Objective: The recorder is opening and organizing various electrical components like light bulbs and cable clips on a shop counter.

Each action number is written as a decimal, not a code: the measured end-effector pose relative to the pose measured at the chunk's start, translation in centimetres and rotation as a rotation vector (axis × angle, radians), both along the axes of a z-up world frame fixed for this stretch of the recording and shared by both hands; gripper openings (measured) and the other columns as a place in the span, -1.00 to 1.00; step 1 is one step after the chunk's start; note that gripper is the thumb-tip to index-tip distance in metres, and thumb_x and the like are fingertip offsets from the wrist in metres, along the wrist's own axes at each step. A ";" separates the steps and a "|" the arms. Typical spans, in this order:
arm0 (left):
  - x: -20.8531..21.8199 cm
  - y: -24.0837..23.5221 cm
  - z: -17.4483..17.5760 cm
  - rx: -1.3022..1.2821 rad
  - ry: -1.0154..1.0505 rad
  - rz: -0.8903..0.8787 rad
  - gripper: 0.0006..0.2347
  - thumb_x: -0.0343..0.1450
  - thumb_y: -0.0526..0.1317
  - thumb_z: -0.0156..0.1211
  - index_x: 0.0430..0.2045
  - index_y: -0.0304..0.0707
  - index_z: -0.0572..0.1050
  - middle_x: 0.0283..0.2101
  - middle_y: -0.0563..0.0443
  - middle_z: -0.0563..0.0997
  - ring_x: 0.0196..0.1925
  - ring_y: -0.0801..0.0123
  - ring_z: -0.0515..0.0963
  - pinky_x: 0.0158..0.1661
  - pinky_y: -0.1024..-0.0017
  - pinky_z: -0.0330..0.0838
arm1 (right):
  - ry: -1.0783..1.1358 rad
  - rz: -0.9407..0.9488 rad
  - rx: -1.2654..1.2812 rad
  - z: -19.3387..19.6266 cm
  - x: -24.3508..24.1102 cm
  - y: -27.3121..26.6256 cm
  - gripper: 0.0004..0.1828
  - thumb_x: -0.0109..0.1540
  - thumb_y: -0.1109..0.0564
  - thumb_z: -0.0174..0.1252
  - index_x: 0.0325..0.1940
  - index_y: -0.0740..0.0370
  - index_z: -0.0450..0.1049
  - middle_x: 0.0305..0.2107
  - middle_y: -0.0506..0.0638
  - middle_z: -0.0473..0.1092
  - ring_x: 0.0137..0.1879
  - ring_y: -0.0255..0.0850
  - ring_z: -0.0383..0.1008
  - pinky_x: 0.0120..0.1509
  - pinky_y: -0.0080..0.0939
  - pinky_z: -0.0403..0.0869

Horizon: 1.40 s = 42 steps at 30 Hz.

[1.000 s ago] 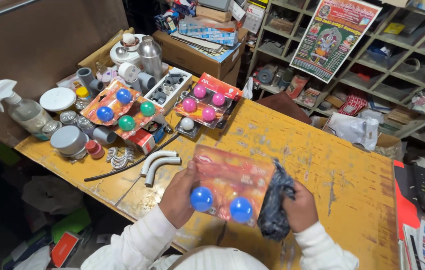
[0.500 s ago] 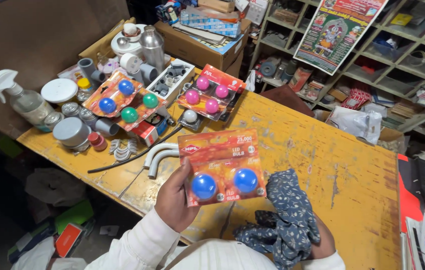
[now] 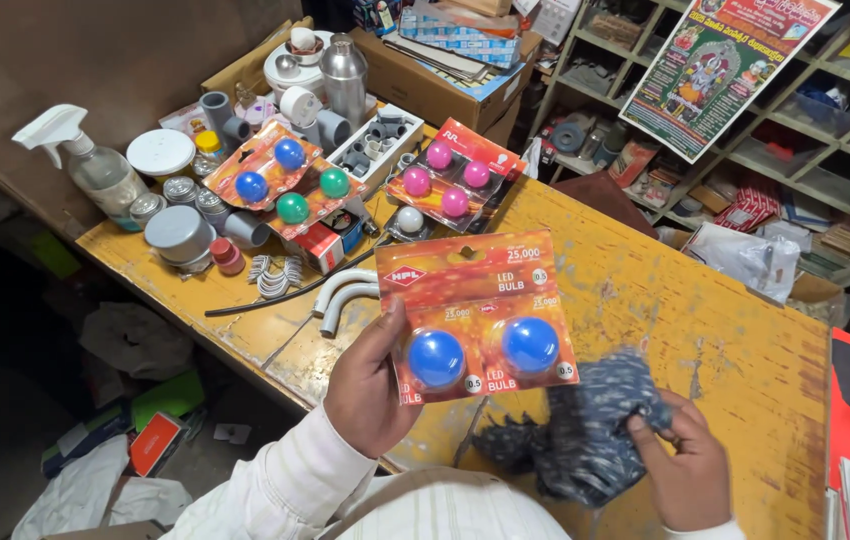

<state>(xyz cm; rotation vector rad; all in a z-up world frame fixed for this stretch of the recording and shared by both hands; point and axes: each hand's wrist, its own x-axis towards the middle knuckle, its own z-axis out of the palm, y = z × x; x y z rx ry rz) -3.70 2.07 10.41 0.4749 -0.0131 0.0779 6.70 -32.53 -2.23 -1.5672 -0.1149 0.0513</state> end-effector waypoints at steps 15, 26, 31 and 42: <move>9.0 -1.1 -23.1 0.424 0.356 0.253 -0.74 0.51 -0.27 0.01 -0.03 -0.52 0.52 -0.04 -0.18 0.66 -0.12 0.31 0.66 -0.04 0.34 0.55 | -0.482 -0.200 -1.122 4.2 -1.1 0.7 -0.66 0.09 0.06 0.33 -0.13 0.32 0.61 -0.31 0.17 0.50 -0.22 0.09 0.52 -0.09 -0.05 0.47; 5.9 0.8 -22.7 1.588 0.072 0.566 -0.41 0.33 -0.16 0.45 0.26 -0.22 0.32 0.30 -0.48 0.27 0.29 -0.24 0.38 0.11 0.12 0.45 | -0.585 0.022 -0.835 4.1 -2.4 7.7 -0.89 0.17 0.19 0.29 -0.23 0.22 0.60 -0.31 0.06 0.55 -0.20 -0.05 0.57 -0.11 -0.11 0.52; 5.5 -0.1 -20.6 1.615 0.095 0.418 -0.42 0.18 -0.01 0.54 0.07 -0.10 0.45 0.27 -0.39 0.25 0.25 -0.16 0.38 0.15 0.09 0.40 | -0.784 0.051 -1.147 -0.8 1.8 9.5 -0.73 0.03 0.09 0.33 -0.22 0.22 0.61 -0.29 0.11 0.53 -0.17 0.11 0.53 -0.12 0.05 0.47; 4.7 -0.5 -20.1 1.909 0.004 0.344 -0.54 0.19 -0.01 0.41 -0.03 -0.02 0.49 -0.11 -0.18 0.47 0.06 -0.06 0.38 0.09 0.03 0.14 | -0.588 0.082 -0.713 -4.2 -1.7 12.7 -0.86 0.17 0.22 0.25 -0.20 0.29 0.57 -0.34 0.14 0.50 -0.24 0.07 0.55 -0.15 -0.06 0.50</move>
